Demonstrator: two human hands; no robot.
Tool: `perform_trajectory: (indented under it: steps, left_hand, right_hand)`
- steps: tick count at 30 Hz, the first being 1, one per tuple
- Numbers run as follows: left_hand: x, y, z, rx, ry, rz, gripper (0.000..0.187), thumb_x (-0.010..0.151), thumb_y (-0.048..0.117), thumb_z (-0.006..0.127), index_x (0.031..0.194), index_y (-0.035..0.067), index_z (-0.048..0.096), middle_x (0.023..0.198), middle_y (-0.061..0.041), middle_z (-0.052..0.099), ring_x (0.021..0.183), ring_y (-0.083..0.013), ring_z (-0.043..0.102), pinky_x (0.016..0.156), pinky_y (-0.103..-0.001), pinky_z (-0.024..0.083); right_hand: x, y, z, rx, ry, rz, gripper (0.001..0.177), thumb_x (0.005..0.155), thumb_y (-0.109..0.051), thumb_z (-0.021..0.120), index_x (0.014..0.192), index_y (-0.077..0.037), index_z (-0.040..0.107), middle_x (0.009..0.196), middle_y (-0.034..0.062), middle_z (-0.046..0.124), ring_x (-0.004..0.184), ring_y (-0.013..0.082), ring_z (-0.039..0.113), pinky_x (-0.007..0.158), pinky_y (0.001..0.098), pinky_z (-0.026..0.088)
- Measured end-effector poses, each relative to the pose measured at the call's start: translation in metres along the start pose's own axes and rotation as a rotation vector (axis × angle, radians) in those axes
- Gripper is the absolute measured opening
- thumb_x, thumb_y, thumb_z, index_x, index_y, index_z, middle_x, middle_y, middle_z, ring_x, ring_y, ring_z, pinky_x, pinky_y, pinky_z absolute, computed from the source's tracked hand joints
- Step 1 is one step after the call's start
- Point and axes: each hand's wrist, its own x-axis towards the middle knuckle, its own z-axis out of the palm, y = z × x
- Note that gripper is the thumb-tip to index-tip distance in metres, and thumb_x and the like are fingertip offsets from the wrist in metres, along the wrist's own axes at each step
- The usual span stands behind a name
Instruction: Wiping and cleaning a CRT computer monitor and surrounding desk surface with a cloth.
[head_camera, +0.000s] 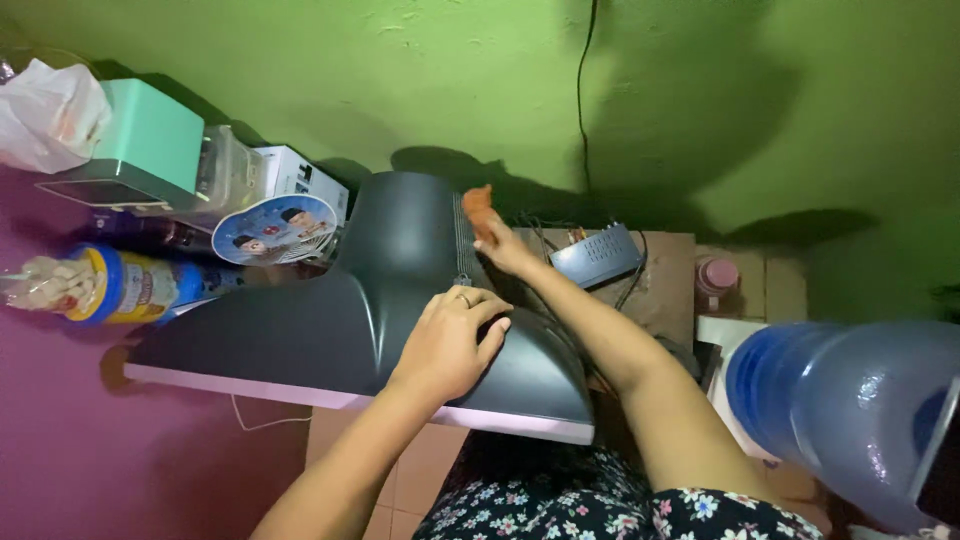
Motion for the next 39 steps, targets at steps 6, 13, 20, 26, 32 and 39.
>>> perform_trajectory:
  steps: [6, 13, 20, 26, 32, 39]
  left_hand:
    - [0.0, -0.004, 0.002, 0.008, 0.011, 0.027, 0.023, 0.092, 0.022, 0.066, 0.105, 0.006, 0.076, 0.109, -0.009, 0.072, 0.11, -0.0303, 0.062, 0.1, -0.043, 0.046]
    - [0.003, 0.001, -0.001, 0.003, 0.009, 0.01, 0.024, 0.092, 0.022, 0.066, 0.106, 0.006, 0.076, 0.11, -0.009, 0.072, 0.111, -0.0306, 0.061, 0.099, -0.042, 0.045]
    - [0.005, -0.001, -0.001, -0.011, -0.021, -0.014, 0.023, 0.092, 0.023, 0.066, 0.106, 0.007, 0.076, 0.111, -0.008, 0.072, 0.11, -0.0294, 0.062, 0.1, -0.042, 0.046]
    - [0.005, -0.001, -0.003, -0.013, -0.02, -0.041, 0.024, 0.091, 0.022, 0.066, 0.107, 0.007, 0.076, 0.112, -0.009, 0.071, 0.11, -0.0308, 0.061, 0.099, -0.043, 0.045]
    - [0.004, -0.003, 0.0, -0.014, 0.001, -0.028, 0.023, 0.091, 0.023, 0.066, 0.106, 0.008, 0.076, 0.112, -0.008, 0.072, 0.11, -0.0309, 0.061, 0.101, -0.043, 0.045]
    - [0.005, 0.001, -0.002, -0.031, -0.016, -0.049, 0.023, 0.091, 0.022, 0.067, 0.106, 0.008, 0.077, 0.112, -0.009, 0.072, 0.112, -0.0322, 0.061, 0.101, -0.043, 0.045]
  right_hand:
    - [-0.05, 0.002, -0.018, -0.012, -0.364, 0.046, 0.042, 0.091, -0.016, 0.072, 0.132, -0.004, 0.067, 0.141, 0.021, 0.063, 0.133, 0.0273, 0.059, 0.111, 0.0363, 0.045]
    - [-0.048, 0.002, -0.076, 0.177, -0.846, 0.268, 0.032, 0.088, -0.009, 0.072, 0.12, -0.008, 0.076, 0.122, 0.0128, 0.074, 0.111, 0.0193, 0.064, 0.093, 0.0363, 0.053]
    - [-0.011, 0.111, -0.014, 0.0, -0.214, 0.447, 0.041, 0.09, -0.015, 0.069, 0.13, -0.017, 0.07, 0.103, 0.0165, 0.077, 0.087, 0.0216, 0.069, 0.08, 0.038, 0.057]
    - [-0.048, 0.082, -0.002, -0.175, -0.329, 0.358, 0.029, 0.097, -0.026, 0.068, 0.121, -0.01, 0.07, 0.106, 0.0162, 0.076, 0.096, 0.0265, 0.07, 0.082, 0.0395, 0.055]
    - [-0.049, 0.046, -0.059, -0.141, -0.726, 0.5, 0.026, 0.093, -0.027, 0.068, 0.106, -0.007, 0.079, 0.099, 0.0162, 0.079, 0.087, 0.0286, 0.074, 0.076, 0.0388, 0.057]
    - [-0.001, 0.105, -0.024, 0.115, -0.145, 0.772, 0.05, 0.084, -0.011, 0.058, 0.134, -0.01, 0.062, 0.109, 0.0186, 0.077, 0.092, 0.0298, 0.073, 0.079, 0.0423, 0.058]
